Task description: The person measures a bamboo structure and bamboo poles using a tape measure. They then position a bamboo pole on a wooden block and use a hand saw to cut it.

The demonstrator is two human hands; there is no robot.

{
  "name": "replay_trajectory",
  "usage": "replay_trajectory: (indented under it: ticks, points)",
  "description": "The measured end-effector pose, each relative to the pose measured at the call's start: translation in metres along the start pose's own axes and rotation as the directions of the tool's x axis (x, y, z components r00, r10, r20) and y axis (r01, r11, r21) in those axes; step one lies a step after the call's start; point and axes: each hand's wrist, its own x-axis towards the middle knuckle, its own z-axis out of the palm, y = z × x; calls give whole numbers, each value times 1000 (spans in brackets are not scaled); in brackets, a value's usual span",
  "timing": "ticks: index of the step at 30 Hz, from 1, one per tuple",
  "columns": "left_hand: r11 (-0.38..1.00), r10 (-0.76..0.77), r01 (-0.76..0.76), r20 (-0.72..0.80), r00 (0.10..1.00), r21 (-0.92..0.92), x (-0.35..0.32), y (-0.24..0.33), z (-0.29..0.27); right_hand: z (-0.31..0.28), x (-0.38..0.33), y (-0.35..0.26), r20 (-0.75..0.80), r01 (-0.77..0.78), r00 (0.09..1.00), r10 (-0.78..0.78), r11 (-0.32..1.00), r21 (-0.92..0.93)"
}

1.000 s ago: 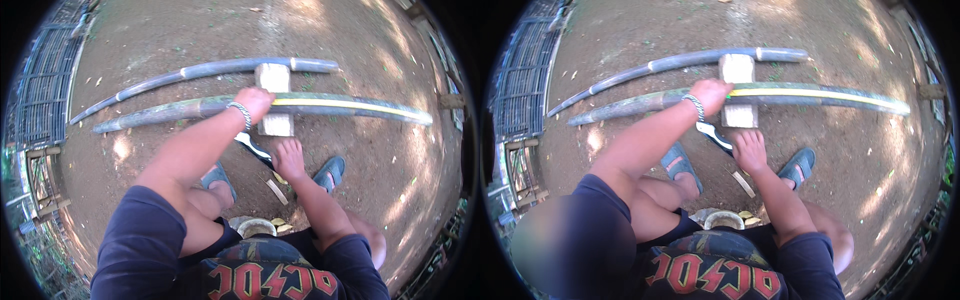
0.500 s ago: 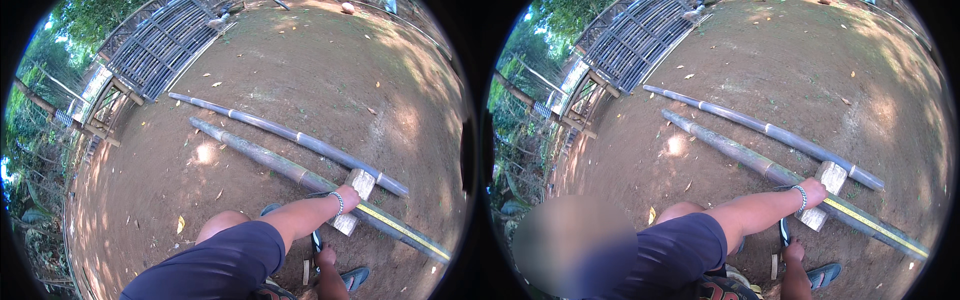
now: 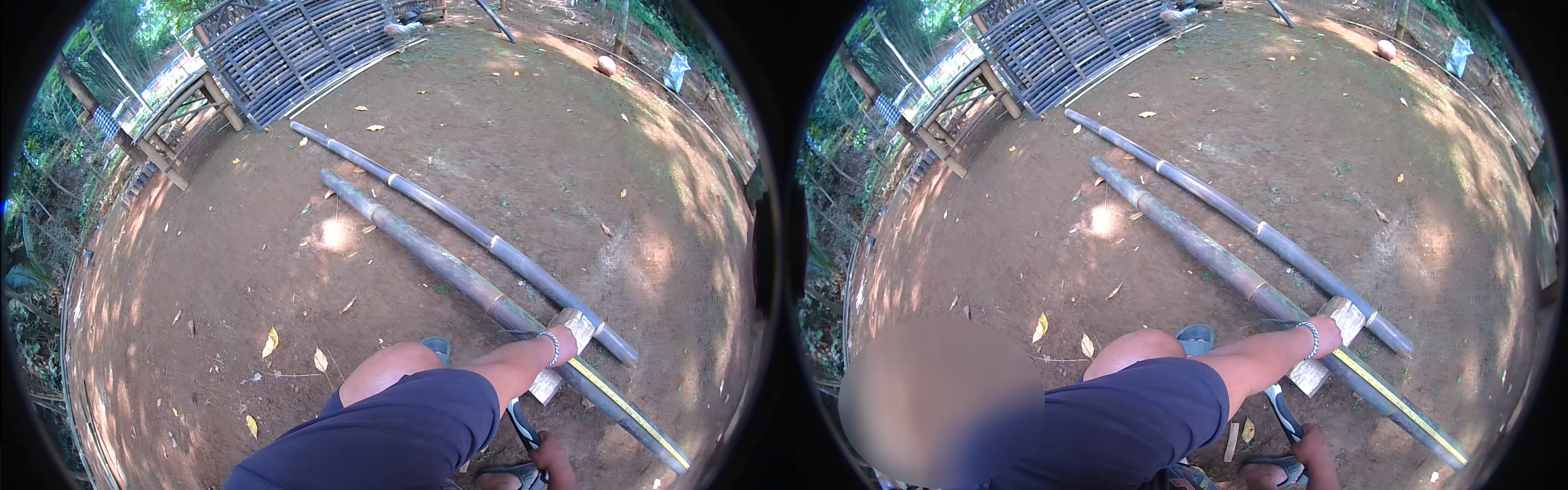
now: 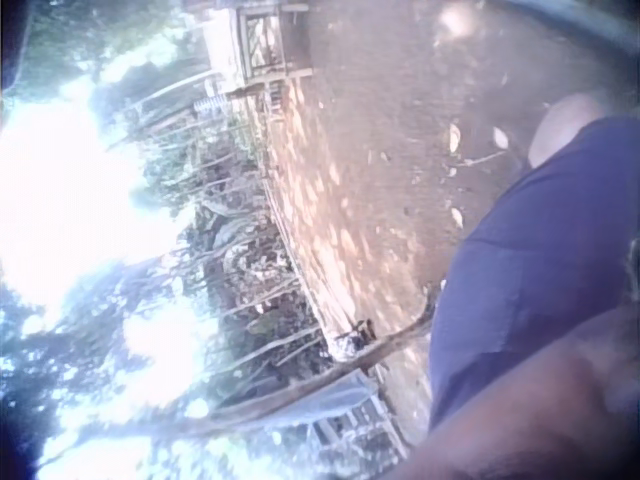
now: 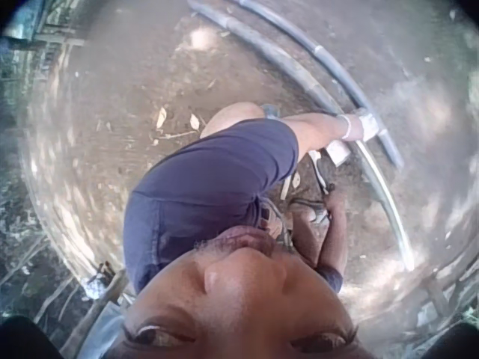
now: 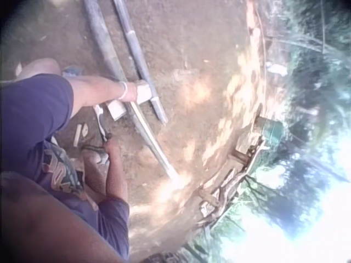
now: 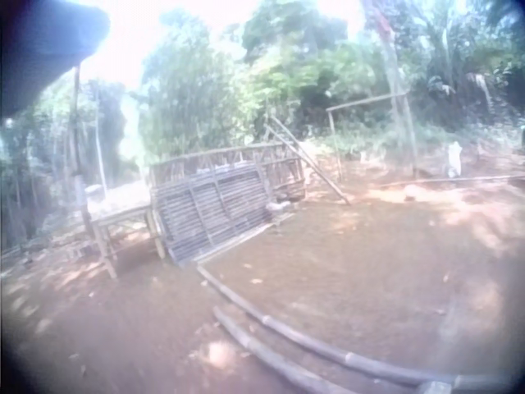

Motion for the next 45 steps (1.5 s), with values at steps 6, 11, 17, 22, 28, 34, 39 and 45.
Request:
replay_trajectory:
  ticks: [6,11,17,22,28,34,39,45]
  points:
    - [965,-146,163,95,985,-206,-40,10,-91,-44,-111,116,46,-79,996,77,996,38]
    - [992,-87,90,41,995,-85,-17,5,-41,-43,-165,178,22,-289,955,296,912,291]
    - [997,41,-40,14,999,-59,27,-10,59,-36,-113,119,-538,399,808,240,450,799]
    - [984,133,-144,-110,985,-100,20,-16,61,-62,-55,24,-497,467,824,272,170,868]
    - [977,153,-154,-17,988,-147,26,-19,62,-53,38,-38,-477,560,799,367,-163,812]
    - [977,122,-111,51,991,-181,29,-17,50,-55,73,-55,-418,562,808,415,-330,758]
    - [973,134,-120,58,989,-194,27,-16,43,-60,81,-47,-460,567,817,346,-345,748]
    - [971,158,-145,56,986,-188,28,-17,44,-61,83,-58,-485,567,820,305,-323,757]
